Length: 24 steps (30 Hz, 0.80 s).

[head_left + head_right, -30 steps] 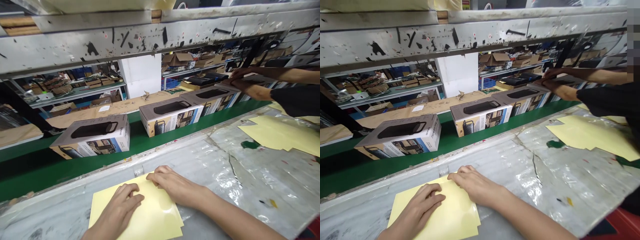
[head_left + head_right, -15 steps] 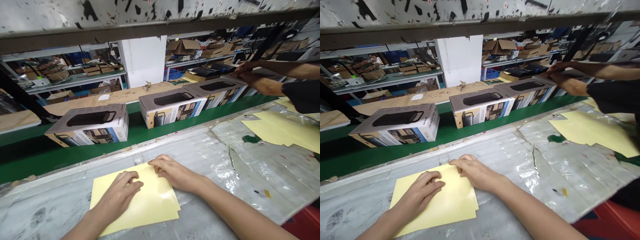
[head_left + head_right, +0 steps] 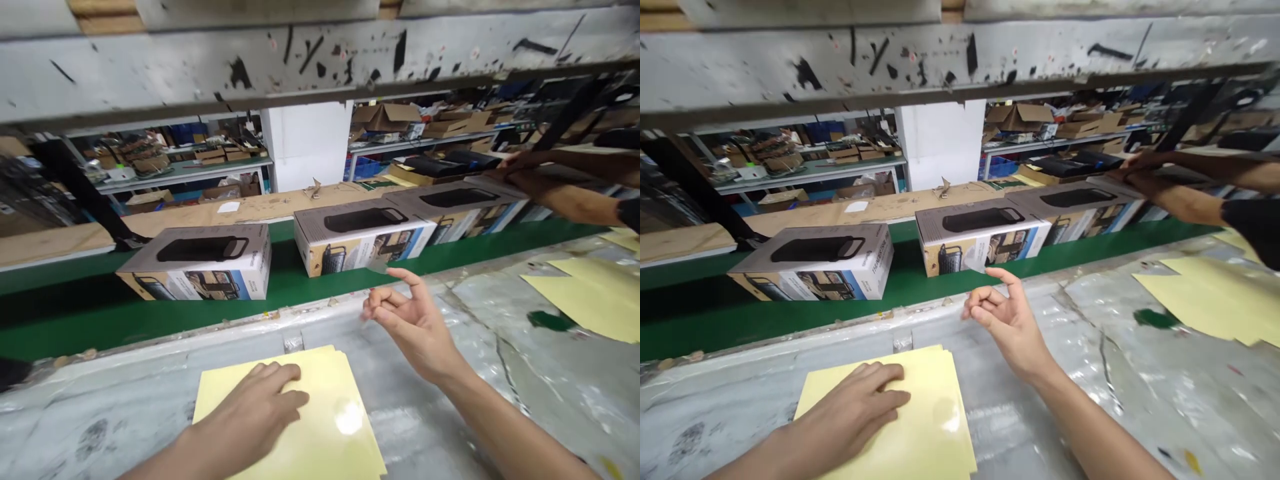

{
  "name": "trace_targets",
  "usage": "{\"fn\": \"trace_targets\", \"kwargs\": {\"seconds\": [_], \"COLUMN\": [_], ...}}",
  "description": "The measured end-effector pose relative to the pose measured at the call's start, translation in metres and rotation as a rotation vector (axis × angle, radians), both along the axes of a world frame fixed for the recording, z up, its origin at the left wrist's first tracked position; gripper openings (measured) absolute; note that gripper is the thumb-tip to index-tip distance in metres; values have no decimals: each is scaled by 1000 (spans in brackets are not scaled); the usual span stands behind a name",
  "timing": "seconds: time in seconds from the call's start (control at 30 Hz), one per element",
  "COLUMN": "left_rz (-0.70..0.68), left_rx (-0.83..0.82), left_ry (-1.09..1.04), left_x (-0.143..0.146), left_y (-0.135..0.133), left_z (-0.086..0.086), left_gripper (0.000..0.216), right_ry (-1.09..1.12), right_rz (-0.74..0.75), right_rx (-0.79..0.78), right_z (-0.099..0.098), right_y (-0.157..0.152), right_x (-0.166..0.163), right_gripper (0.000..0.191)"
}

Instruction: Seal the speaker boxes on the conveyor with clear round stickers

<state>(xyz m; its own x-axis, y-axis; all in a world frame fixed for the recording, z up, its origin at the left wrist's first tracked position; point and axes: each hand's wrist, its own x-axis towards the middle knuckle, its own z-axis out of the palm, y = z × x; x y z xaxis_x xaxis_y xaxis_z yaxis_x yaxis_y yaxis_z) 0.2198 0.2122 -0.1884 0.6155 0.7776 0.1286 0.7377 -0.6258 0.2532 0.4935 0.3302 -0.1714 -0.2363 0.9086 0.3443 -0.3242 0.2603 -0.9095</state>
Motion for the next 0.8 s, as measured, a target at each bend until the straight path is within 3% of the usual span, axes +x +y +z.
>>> {"fn": "trace_targets", "kwargs": {"seconds": [0.07, 0.23, 0.33, 0.4, 0.5, 0.67, 0.73, 0.8], "left_rz": [27, 312, 437, 529, 687, 1056, 1112, 1064], "left_rx": [-19, 321, 211, 100, 30, -235, -226, -122], "left_ry": [-12, 184, 336, 358, 337, 329, 311, 140], "left_x": [1, -10, -25, -35, -51, -80, -81, -67], "left_y": [25, 124, 165, 177, 183, 205, 220, 235], "left_z": [17, 60, 72, 73, 75, 103, 110, 104], "left_gripper": [19, 16, 12, 10, 31, 36, 41, 53], "right_ry": [-4, 10, 19, -7, -56, -153, -180, -188], "right_rz": [20, 19, 30, 46, 63, -24, -71, -94], "right_rx": [9, 80, 114, 123, 121, 93, 73, 69], "right_z": [13, 35, 40, 41, 43, 50, 53, 55], "right_y": [7, 23, 31, 38, 54, 101, 125, 151], "right_x": [-4, -29, -45, -53, -57, -54, -56, -62], "right_gripper": [58, 60, 58, 57, 56, 60, 62, 67]}}
